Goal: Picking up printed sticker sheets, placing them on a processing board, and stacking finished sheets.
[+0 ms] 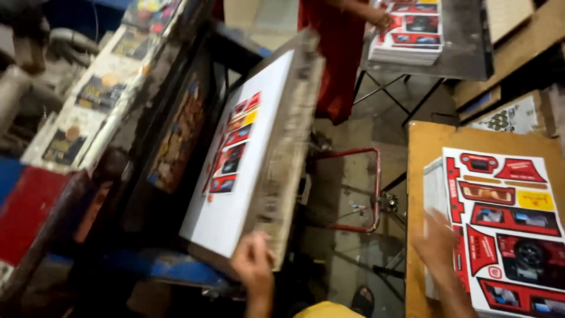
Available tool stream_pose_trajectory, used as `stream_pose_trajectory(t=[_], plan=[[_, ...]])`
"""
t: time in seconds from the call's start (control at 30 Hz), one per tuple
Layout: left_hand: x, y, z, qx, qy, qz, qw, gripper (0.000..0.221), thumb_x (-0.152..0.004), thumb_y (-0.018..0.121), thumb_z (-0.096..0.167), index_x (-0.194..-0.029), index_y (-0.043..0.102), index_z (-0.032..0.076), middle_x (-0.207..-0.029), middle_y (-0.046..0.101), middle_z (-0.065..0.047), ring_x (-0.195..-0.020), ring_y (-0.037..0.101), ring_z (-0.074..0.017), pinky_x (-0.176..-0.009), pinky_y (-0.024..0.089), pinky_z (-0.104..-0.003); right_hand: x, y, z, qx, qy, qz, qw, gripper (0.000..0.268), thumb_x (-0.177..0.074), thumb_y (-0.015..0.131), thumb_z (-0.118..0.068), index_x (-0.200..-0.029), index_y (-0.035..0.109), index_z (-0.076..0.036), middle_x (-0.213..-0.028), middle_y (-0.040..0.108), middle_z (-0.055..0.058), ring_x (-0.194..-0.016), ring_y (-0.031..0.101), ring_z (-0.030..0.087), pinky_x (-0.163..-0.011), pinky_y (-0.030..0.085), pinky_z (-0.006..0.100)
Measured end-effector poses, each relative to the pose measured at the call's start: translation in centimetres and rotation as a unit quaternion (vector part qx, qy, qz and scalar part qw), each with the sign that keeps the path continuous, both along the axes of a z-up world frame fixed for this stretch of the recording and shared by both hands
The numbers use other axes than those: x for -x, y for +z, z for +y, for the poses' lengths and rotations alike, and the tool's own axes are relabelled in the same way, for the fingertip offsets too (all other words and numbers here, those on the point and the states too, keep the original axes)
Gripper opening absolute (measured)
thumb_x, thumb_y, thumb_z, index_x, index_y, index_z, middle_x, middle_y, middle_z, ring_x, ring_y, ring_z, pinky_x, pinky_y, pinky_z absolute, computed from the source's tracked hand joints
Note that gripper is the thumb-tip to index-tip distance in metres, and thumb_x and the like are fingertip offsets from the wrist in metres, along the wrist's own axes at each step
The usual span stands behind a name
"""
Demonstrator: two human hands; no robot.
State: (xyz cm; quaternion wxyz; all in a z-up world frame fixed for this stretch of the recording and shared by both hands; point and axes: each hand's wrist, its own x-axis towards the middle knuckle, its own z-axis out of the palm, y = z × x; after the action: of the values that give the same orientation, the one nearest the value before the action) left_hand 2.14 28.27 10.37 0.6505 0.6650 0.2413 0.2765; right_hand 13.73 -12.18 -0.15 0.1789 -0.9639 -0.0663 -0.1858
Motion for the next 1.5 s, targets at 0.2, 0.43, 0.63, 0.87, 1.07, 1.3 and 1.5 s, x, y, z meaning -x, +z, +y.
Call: stream_pose_trajectory(t=[0.2,0.43,0.63,0.87,1.07,1.3,1.5], plan=[[0.9,-6.7,-18.9,0.181,-0.335,0.108,0.919,0.014,-0.096,0.069,0.014,-0.097,0.073,0.0,-0.066,0.065,-0.001,-0.056,0.062,-0.008,-0.051,0.049,-0.024,6.6,-1.5,-10.5,0.074,-0.166,0.127,0.975,0.08,-0.075,0.074,-0.041,-0.144,0.054,-0.005,-0.153,0.049,0.021,-0.14,0.049,0.042,-0.116,0.042,0.056],[0.5,-10.3,-31.0,0.071,-0.563,0.193,0.8,0.014,-0.098,0.068,0.01,-0.103,0.07,-0.003,-0.081,0.07,-0.001,-0.064,0.063,-0.007,-0.057,0.053,-0.026,5.9,-5.1,-16.4,0.08,-0.079,0.278,0.954,0.079,-0.07,0.081,-0.047,-0.14,0.06,-0.017,-0.158,0.041,0.017,-0.144,0.041,0.041,-0.114,0.044,0.048],[0.9,-16.0,-41.8,0.267,-0.439,0.26,0.818,0.017,-0.098,0.066,0.01,-0.114,0.068,0.005,-0.095,0.076,-0.005,-0.072,0.068,-0.0112,-0.066,0.06,-0.027,6.5,-4.4,-18.4,-0.066,-0.066,0.245,0.965,0.061,-0.074,0.081,-0.042,-0.127,0.071,-0.015,-0.145,0.055,0.023,-0.136,0.054,0.034,-0.11,0.046,0.039],[-2.4,-17.0,-47.0,0.251,-0.428,0.303,0.814,0.029,-0.109,0.053,0.024,-0.111,0.067,-0.001,-0.086,0.067,-0.009,-0.069,0.067,-0.0181,-0.056,0.058,-0.031,9.1,0.6,-23.3,-0.309,-0.016,0.236,0.921,0.07,-0.078,0.079,-0.036,-0.14,0.059,-0.008,-0.142,0.061,0.017,-0.133,0.06,0.027,-0.107,0.046,0.037],[-4.8,-10.1,-42.7,0.224,-0.483,0.113,0.839,0.024,-0.102,0.051,0.007,-0.122,0.064,0.003,-0.097,0.073,-0.007,-0.082,0.07,-0.0144,-0.064,0.059,-0.031,14.1,-5.7,-30.7,-0.031,-0.234,0.043,0.971,0.067,-0.081,0.083,-0.036,-0.135,0.065,-0.003,-0.138,0.066,0.02,-0.129,0.061,0.031,-0.11,0.048,0.039],[-6.0,-2.2,-30.2,0.104,-0.461,-0.038,0.88,0.03,-0.102,0.052,0.008,-0.129,0.065,0.001,-0.102,0.073,-0.007,-0.088,0.066,-0.0106,-0.079,0.056,-0.028,10.7,-19.8,-25.9,-0.774,-0.11,0.267,0.564,0.049,-0.098,0.064,-0.025,-0.144,0.064,-0.009,-0.105,0.072,0.007,-0.078,0.064,0.02,-0.062,0.046,0.037],[-9.8,-7.8,-11.9,0.134,-0.233,0.083,0.96,0.015,-0.093,0.07,0.016,-0.095,0.074,0.001,-0.074,0.071,-0.004,-0.056,0.065,-0.0125,-0.051,0.054,-0.034,0.0,0.1,-1.4,-0.789,-0.019,0.286,0.543,0.052,-0.098,0.056,-0.017,-0.149,0.054,-0.012,-0.131,0.067,0.005,-0.099,0.069,0.018,-0.084,0.058,0.035]])
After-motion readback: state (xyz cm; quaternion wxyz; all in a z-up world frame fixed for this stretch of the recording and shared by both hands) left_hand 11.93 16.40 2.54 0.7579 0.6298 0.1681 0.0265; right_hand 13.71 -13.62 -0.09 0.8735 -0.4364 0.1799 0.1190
